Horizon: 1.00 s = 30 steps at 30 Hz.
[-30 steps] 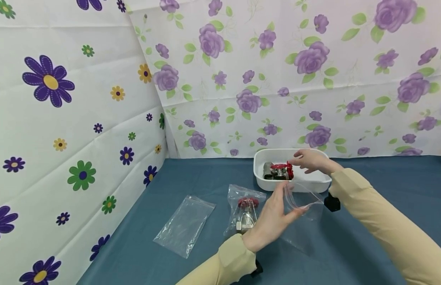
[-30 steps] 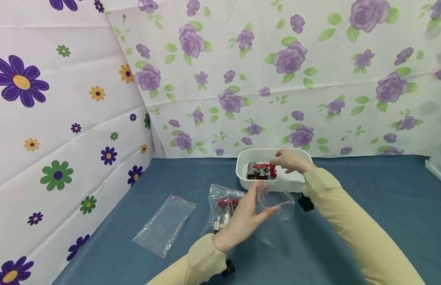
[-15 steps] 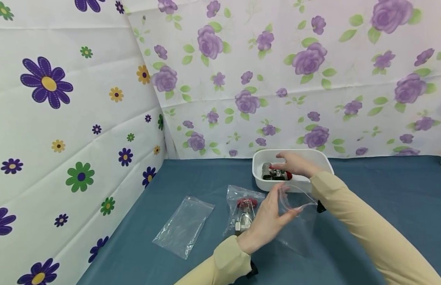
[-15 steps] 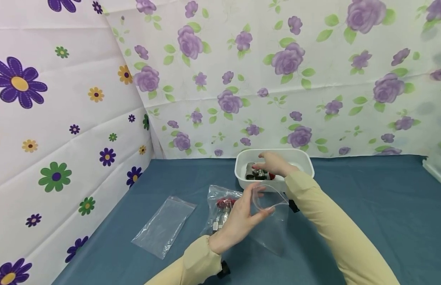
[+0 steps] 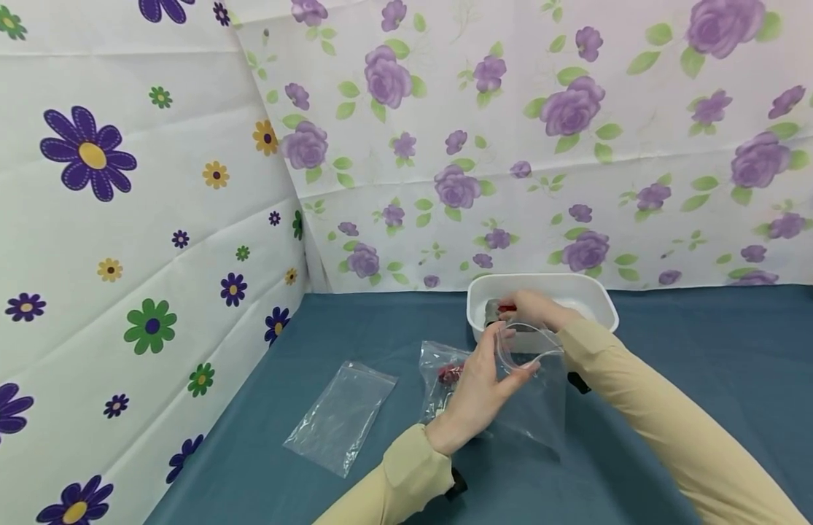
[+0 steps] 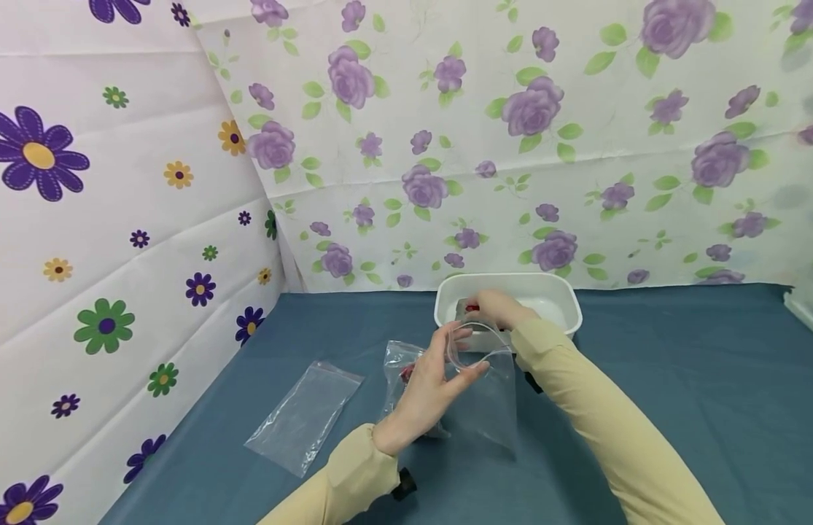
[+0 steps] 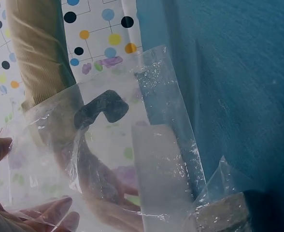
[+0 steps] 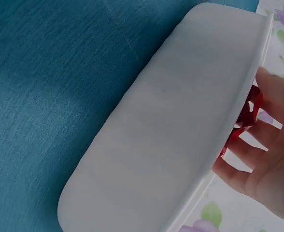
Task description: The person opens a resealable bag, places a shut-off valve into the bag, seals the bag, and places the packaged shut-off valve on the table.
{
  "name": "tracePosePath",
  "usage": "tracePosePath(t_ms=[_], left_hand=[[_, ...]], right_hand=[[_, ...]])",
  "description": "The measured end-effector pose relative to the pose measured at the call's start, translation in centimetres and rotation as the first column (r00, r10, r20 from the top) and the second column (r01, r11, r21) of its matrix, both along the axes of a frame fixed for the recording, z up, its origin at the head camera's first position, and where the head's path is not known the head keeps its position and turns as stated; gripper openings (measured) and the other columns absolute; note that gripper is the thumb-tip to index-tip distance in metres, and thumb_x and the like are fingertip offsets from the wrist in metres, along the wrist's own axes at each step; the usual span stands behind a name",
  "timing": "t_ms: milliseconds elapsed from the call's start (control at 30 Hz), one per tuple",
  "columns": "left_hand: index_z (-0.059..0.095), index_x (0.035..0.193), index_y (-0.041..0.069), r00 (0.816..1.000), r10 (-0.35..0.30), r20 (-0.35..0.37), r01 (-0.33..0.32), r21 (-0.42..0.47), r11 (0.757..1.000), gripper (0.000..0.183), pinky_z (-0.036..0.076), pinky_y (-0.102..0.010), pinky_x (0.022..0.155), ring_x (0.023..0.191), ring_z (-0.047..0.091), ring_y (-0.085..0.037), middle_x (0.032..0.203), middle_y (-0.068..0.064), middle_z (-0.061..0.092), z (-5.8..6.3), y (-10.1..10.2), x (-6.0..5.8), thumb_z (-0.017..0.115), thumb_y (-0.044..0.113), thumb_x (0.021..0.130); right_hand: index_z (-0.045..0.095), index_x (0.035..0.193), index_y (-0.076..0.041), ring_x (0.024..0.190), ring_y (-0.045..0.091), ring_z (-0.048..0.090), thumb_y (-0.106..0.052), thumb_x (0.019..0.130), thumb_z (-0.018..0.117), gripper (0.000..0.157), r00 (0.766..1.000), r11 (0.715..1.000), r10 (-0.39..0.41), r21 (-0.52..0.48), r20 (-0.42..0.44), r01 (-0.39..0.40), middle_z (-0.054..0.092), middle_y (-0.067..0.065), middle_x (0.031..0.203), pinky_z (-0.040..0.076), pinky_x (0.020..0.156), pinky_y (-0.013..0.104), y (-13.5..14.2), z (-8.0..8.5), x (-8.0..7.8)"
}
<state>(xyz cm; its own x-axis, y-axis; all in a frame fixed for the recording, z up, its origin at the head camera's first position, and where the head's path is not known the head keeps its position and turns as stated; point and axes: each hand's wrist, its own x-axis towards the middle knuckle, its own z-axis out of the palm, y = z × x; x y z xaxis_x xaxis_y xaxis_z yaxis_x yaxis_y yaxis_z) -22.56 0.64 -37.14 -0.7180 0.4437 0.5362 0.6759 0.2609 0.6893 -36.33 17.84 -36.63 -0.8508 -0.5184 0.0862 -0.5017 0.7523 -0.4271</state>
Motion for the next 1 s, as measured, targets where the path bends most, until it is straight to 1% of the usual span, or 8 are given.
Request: tracePosePath(t_ms=[100,167,233,300,467,567,800,1000], left_hand=[[0.024,0.138,0.009,1.0,-0.01,0.011,0.01,0.014,1.0,0.061,0.038,-0.033,0.09,0.113,0.044,-0.018,0.13,-0.008,0.043,0.0,-0.1,0.0,0.057,0.03,0.09],[0.024,0.138,0.009,1.0,-0.012,0.01,0.011,0.016,1.0,0.061,0.038,-0.033,0.089,0.113,0.044,-0.018,0.13,-0.008,0.043,0.0,-0.1,-0.1,0.057,0.03,0.09],[0.025,0.137,0.009,1.0,-0.01,-0.002,0.01,0.016,1.0,0.061,0.038,-0.033,0.089,0.113,0.044,-0.019,0.13,-0.008,0.043,0.1,-0.2,-0.1,0.057,0.029,0.09],[0.025,0.137,0.007,1.0,-0.011,-0.013,0.011,0.019,1.0,0.06,0.038,-0.033,0.089,0.114,0.044,-0.02,0.13,-0.008,0.043,0.1,-0.2,-0.2,0.057,0.027,0.09],[0.026,0.137,0.005,1.0,-0.006,-0.017,0.006,0.023,1.0,0.061,0.038,-0.033,0.089,0.113,0.044,-0.019,0.129,-0.008,0.044,0.3,-0.3,-0.2,0.058,0.028,0.09],[0.026,0.137,0.008,1.0,0.0,-0.004,0.0,0.024,1.0,0.062,0.038,-0.034,0.089,0.113,0.044,-0.018,0.13,-0.006,0.043,0.3,-0.3,-0.1,0.058,0.03,0.089],[0.027,0.136,0.007,1.0,-0.006,0.005,0.006,0.03,1.0,0.06,0.039,-0.036,0.088,0.114,0.044,-0.018,0.13,-0.006,0.043,0.2,-0.3,-0.2,0.057,0.031,0.09],[0.029,0.134,0.006,1.0,0.0,-0.021,0.0,0.02,1.0,0.058,0.04,-0.033,0.087,0.11,0.046,-0.018,0.128,-0.009,0.044,0.2,-0.3,-0.1,0.058,0.028,0.09]], right_hand=[[0.061,0.075,-0.006,0.058,0.015,0.043,0.001,0.088,0.056,0.015,0.999,0.999,0.034,-0.014,-0.036,-0.035,0.054,0.0,0.066,0.035,0.06,0.031,-0.2,0.1,0.2],[0.06,0.074,-0.005,0.057,0.014,0.041,0.004,0.086,0.055,0.016,0.998,0.999,0.04,-0.022,-0.045,-0.041,0.053,-0.001,0.065,0.035,0.059,0.031,-0.2,0.1,0.2],[0.062,0.076,-0.002,0.059,0.015,0.045,0.004,0.085,0.056,0.012,0.998,0.999,0.038,-0.015,-0.051,-0.039,0.055,0.001,0.067,0.037,0.061,0.032,-0.1,0.1,0.1],[0.065,0.084,0.001,0.065,0.018,0.051,0.001,0.084,0.059,0.006,0.999,1.0,0.022,-0.006,-0.046,-0.022,0.06,0.003,0.074,0.042,0.065,0.034,-0.1,0.2,-0.1],[0.064,0.099,0.007,0.085,0.028,0.058,-0.006,0.082,0.066,0.022,1.0,1.0,0.002,0.003,-0.008,-0.002,0.063,0.013,0.091,0.044,0.078,0.042,-0.1,0.4,-0.3],[0.063,0.102,0.008,0.088,0.03,0.057,-0.005,0.082,0.066,0.025,1.0,1.0,0.008,-0.009,0.01,-0.008,0.062,0.016,0.094,0.044,0.079,0.042,-0.1,0.8,0.0],[0.066,0.098,0.004,0.078,0.025,0.057,-0.006,0.08,0.066,0.02,0.998,0.999,0.045,-0.005,-0.045,-0.045,0.063,0.012,0.088,0.045,0.073,0.04,0.3,1.2,0.6],[0.066,0.093,0.003,0.067,0.017,0.052,-0.007,0.08,0.067,0.017,0.992,0.996,0.074,-0.036,-0.098,-0.078,0.062,0.006,0.081,0.044,0.065,0.036,1.0,1.2,0.8]])
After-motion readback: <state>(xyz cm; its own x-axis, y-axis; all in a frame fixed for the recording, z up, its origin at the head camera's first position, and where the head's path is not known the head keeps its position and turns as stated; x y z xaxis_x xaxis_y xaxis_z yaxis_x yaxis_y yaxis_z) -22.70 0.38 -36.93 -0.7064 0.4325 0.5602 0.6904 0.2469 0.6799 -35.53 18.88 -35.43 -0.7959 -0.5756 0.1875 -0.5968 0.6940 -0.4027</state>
